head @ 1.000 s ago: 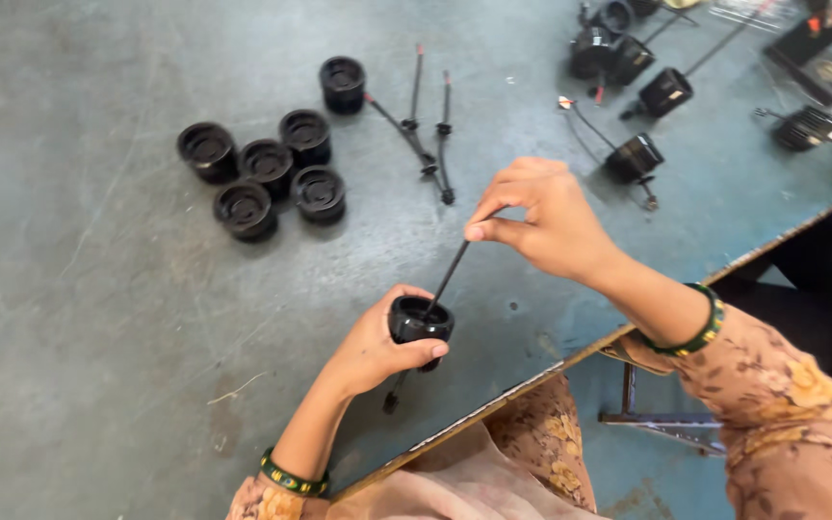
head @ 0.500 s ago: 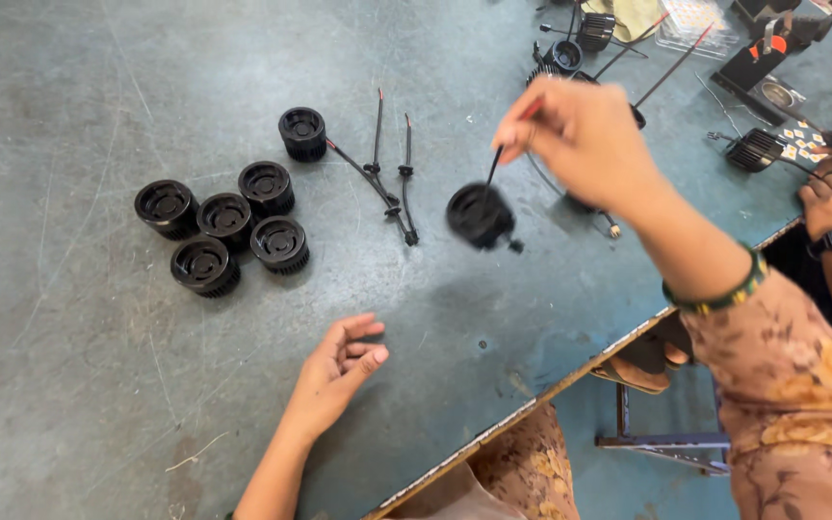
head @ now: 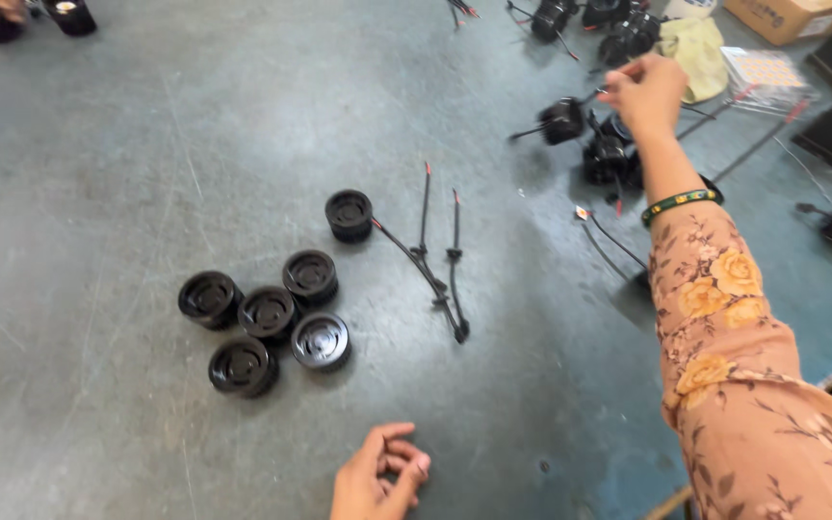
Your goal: The person repeatedly picks black cylindrical housings and wires with connectors from a table, inserts the wires into the housings, and places the assembled units aside. The person handles items one at a time and continues the cycle throughout the clip.
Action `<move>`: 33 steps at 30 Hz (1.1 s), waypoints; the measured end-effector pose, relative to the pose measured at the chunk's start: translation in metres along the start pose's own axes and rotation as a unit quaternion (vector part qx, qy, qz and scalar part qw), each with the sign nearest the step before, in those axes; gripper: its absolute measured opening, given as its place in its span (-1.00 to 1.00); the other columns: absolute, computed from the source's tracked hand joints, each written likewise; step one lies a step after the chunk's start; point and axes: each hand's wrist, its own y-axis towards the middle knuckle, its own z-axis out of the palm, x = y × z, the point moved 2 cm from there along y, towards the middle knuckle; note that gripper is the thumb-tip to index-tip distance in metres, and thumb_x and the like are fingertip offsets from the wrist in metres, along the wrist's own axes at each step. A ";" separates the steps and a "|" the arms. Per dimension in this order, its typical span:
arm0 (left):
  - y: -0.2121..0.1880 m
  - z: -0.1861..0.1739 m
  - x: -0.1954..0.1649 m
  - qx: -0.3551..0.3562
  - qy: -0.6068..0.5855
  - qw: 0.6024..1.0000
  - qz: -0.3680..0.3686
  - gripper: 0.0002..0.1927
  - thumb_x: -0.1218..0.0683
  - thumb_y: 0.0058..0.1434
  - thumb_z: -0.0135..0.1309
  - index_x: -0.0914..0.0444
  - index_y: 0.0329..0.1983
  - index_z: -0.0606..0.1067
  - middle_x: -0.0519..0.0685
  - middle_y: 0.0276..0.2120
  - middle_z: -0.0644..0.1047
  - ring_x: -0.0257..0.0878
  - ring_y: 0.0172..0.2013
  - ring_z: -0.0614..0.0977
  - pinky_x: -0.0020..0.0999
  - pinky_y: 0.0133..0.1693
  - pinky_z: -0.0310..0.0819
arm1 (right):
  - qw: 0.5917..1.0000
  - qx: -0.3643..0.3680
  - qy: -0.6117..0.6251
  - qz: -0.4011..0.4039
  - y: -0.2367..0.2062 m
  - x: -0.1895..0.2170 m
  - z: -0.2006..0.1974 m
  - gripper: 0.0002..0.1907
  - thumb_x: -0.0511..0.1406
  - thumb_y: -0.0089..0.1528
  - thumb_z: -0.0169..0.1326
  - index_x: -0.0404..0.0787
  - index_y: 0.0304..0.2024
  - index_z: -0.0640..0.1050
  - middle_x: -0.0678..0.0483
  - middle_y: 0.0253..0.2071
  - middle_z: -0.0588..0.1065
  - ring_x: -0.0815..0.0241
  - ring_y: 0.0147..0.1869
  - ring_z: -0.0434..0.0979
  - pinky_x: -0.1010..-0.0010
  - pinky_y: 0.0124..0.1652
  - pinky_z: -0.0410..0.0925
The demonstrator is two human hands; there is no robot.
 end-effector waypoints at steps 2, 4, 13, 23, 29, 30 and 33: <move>0.004 0.002 0.008 -0.020 0.012 0.999 0.029 -0.46 0.20 0.06 0.32 0.27 0.15 0.49 0.00 -0.42 0.66 -0.42 -0.48 0.68 -0.54 -0.57 0.50 | 0.998 -0.013 -0.059 0.011 0.007 -0.010 -0.003 -0.88 -0.46 0.31 0.23 -0.46 -0.29 0.57 -0.05 -0.38 0.61 0.19 -0.34 0.72 0.50 -0.43 0.49; 0.006 0.001 0.013 -0.035 0.025 0.998 0.036 -0.43 0.20 0.04 0.36 0.26 0.15 0.49 -0.01 -0.44 0.67 -0.44 -0.49 0.69 -0.56 -0.58 0.45 | 0.997 -0.012 -0.064 0.040 0.010 -0.019 -0.005 -0.86 -0.43 0.34 0.23 -0.47 -0.25 0.58 -0.04 -0.36 0.62 0.21 -0.33 0.71 0.51 -0.41 0.50; -0.010 -0.006 -0.009 -0.025 0.038 0.999 0.023 -0.47 0.21 0.07 0.25 0.28 0.15 0.47 -0.02 -0.37 0.66 -0.37 -0.43 0.70 -0.45 -0.58 0.61 | 0.991 0.050 -0.126 -0.015 -0.043 -0.032 -0.100 -0.77 -0.34 0.38 0.25 -0.38 0.02 0.61 -0.01 -0.18 0.63 0.26 -0.25 0.64 0.43 -0.28 0.47; -0.018 -0.002 -0.040 -0.028 0.065 0.997 0.043 -0.66 0.14 0.16 0.20 0.28 0.01 0.53 -0.02 -0.30 0.63 -0.31 -0.36 0.71 -0.43 -0.46 0.61 | 0.954 0.080 -0.290 0.000 -0.243 -0.075 -0.125 -0.12 0.03 0.05 0.38 -0.30 0.27 0.44 -0.25 0.08 0.47 -0.27 0.14 0.46 0.05 0.08 0.34; -0.006 0.003 -0.052 0.041 -0.062 0.992 0.102 -0.66 0.05 0.31 0.17 0.28 0.09 0.51 -0.02 -0.22 0.60 -0.27 -0.24 0.66 -0.39 -0.30 0.59 | 0.982 0.123 0.001 0.142 -0.290 -0.006 -0.066 -0.29 -0.10 0.17 0.29 -0.21 0.32 0.45 -0.04 0.06 0.56 0.10 0.02 0.51 0.22 0.00 0.35; -0.005 0.007 -0.055 0.069 -0.096 0.988 0.096 -0.56 0.01 0.32 0.13 0.27 0.21 0.44 0.01 -0.07 0.65 -0.23 -0.14 0.68 -0.35 -0.18 0.64 | 0.982 0.163 0.068 0.072 -0.304 0.022 -0.050 -0.31 -0.15 0.19 0.29 -0.25 0.32 0.44 0.04 0.10 0.54 0.28 0.12 0.52 0.39 0.12 0.35; -0.015 0.033 -0.069 0.144 -0.233 0.953 0.129 -0.33 -0.05 0.31 0.06 0.08 0.44 0.13 -0.07 0.17 0.48 -0.21 0.01 0.62 -0.28 -0.02 0.57 | 0.973 0.217 0.071 -0.044 -0.361 0.105 0.008 -0.22 -0.24 0.07 0.33 -0.20 0.34 0.40 -0.07 0.14 0.49 0.12 0.14 0.51 0.31 0.11 0.37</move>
